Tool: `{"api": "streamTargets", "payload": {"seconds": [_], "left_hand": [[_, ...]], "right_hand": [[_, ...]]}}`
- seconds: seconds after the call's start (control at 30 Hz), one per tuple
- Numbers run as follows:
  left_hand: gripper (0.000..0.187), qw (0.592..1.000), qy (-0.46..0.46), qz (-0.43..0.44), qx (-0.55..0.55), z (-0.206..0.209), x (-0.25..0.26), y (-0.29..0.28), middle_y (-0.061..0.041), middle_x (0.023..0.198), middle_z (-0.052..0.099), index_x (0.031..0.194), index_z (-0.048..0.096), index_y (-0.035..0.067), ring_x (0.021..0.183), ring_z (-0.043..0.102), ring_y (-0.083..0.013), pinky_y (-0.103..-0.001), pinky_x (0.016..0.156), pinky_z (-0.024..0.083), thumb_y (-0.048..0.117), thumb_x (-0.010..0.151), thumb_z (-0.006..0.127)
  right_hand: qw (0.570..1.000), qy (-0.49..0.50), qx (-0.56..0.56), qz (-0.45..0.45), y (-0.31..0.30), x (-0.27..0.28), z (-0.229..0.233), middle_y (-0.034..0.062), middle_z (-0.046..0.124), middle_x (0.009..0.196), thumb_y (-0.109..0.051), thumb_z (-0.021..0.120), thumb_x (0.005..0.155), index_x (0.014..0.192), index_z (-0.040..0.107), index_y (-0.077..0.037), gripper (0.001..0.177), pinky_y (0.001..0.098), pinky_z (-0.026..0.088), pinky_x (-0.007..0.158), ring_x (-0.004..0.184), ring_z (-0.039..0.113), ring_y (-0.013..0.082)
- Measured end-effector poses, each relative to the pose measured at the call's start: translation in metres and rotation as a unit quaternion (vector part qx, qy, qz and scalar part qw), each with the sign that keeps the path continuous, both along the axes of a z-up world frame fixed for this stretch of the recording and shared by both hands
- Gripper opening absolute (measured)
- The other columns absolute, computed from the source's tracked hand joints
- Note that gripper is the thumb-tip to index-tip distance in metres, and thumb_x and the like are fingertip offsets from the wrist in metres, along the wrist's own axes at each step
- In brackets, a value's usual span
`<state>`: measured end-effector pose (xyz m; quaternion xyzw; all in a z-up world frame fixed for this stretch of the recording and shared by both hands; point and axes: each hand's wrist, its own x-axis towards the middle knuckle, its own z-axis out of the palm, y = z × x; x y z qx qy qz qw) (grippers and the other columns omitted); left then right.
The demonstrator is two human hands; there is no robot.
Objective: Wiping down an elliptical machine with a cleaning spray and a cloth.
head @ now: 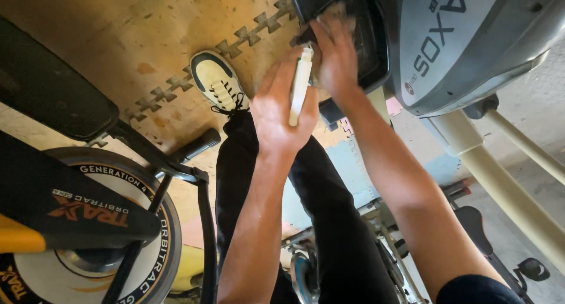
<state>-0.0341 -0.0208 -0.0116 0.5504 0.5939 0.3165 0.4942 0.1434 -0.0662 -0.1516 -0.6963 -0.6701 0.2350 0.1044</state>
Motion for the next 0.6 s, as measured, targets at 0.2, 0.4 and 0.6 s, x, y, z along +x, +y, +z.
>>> {"api": "streamTargets", "payload": {"seconds": [0.2,0.4,0.6], "left_hand": [[0.039,1.0,-0.001,-0.007,-0.01,-0.008,-0.002,-0.004,-0.021,0.122,0.072,0.131,0.063,-0.002,0.107,0.077,-0.0349,-0.04,0.094,0.066,0.009,0.094,0.059],[0.039,0.999,0.028,-0.022,-0.015,-0.005,0.005,0.002,-0.022,0.12,0.072,0.131,0.065,-0.002,0.103,0.078,-0.034,-0.039,0.088,0.067,0.009,0.094,0.059],[0.038,0.999,0.018,-0.026,-0.019,-0.007,0.012,-0.003,-0.021,0.121,0.073,0.13,0.064,0.0,0.105,0.079,-0.0341,-0.038,0.088,0.067,0.008,0.094,0.058]], "right_hand": [[0.99,-0.131,0.056,0.008,0.011,0.051,-0.031,0.0177,0.059,0.136,-0.001,0.07,0.091,0.133,0.067,-0.004,0.043,0.0487,0.05,0.106,0.122,0.059,0.043],[0.994,-0.053,-0.004,0.093,0.005,0.043,-0.021,0.0213,0.062,0.132,-0.003,0.068,0.082,0.127,0.066,-0.002,0.045,0.0503,0.046,0.106,0.123,0.059,0.0423],[0.99,-0.142,0.0,-0.001,0.004,0.04,-0.031,0.0192,0.063,0.138,-0.003,0.068,0.082,0.126,0.069,-0.007,0.044,0.0483,0.048,0.118,0.129,0.059,0.0397]]}}
